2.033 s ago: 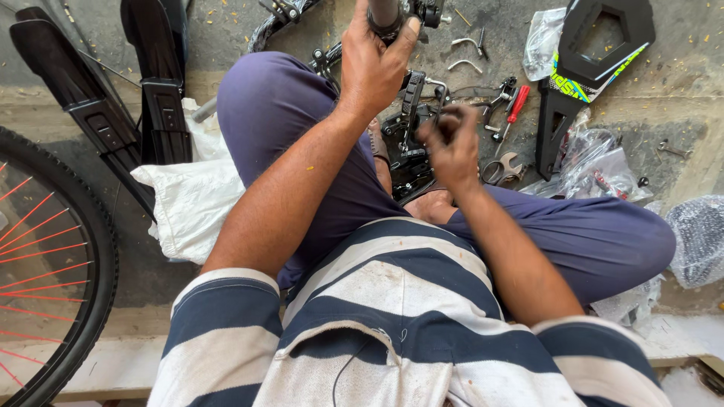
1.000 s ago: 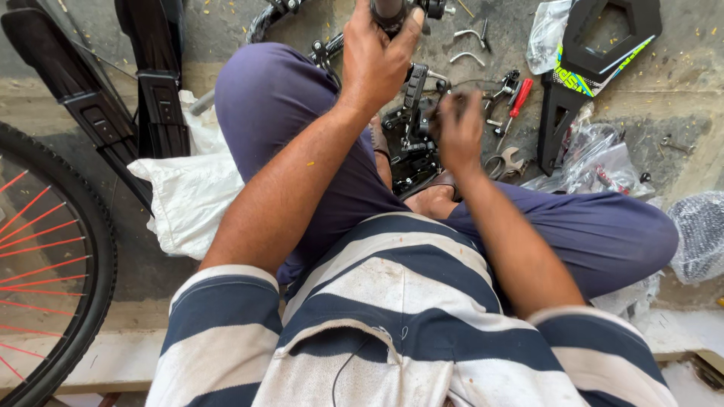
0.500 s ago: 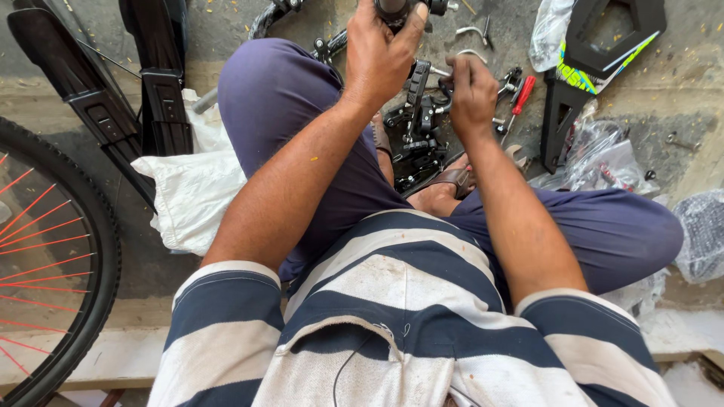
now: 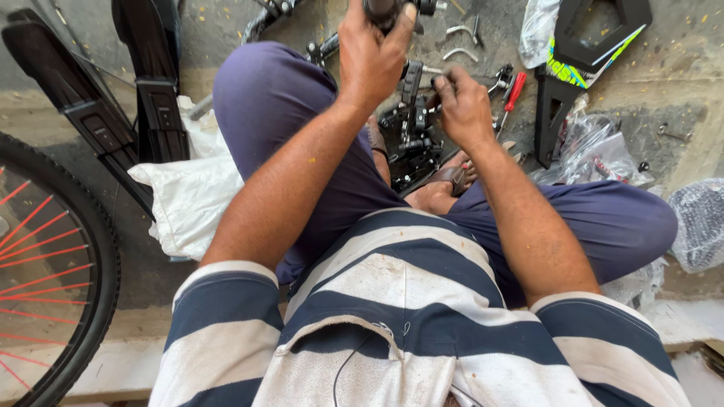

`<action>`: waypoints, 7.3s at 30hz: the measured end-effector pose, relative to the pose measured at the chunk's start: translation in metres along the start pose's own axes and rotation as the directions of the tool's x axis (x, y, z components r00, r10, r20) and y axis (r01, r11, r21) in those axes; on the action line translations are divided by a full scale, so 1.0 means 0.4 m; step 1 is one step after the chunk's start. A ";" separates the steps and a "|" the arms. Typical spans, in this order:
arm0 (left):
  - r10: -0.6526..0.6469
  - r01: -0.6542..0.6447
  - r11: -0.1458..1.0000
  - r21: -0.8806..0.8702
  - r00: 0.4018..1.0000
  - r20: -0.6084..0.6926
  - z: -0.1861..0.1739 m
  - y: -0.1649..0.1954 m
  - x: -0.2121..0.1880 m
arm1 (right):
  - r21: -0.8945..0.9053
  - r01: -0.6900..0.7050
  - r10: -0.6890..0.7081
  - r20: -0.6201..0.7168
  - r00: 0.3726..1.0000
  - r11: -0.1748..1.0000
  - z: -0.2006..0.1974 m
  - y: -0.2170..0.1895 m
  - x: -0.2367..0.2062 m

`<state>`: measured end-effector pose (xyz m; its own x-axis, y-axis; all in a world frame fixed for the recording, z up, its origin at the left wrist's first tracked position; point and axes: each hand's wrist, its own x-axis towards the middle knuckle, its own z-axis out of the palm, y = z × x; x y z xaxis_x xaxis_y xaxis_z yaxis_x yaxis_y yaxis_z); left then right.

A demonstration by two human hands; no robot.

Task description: The person sits on the floor assembling a bicycle handlebar. They unwrap plastic packaging from parts, fit components onto the handlebar, hold a metal pipe over the bar while working on it, and pick small parts and tools from the floor and a nearby workbench.

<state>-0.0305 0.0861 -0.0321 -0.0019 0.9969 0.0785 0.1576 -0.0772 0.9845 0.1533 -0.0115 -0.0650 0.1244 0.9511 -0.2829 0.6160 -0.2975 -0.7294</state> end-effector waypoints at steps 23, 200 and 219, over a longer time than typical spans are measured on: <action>0.007 -0.004 0.997 -0.079 0.999 0.033 -0.006 0.018 0.002 | 0.552 -0.163 0.137 0.089 0.987 0.818 -0.005 -0.016 0.031; -0.108 0.137 0.971 -0.196 0.982 0.154 -0.017 0.030 0.027 | 0.608 0.147 -0.036 -0.191 0.981 0.780 -0.028 -0.042 0.205; -0.079 0.102 0.985 -0.142 0.984 0.157 -0.017 0.019 0.024 | 0.358 0.314 -0.243 -0.230 0.942 0.879 -0.046 -0.034 0.216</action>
<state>-0.0358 0.0949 -0.0228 0.1408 0.9897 -0.0256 0.0143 0.0238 0.9996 0.1697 0.0762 -0.0680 0.1463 0.9878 0.0537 0.3021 0.0071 -0.9533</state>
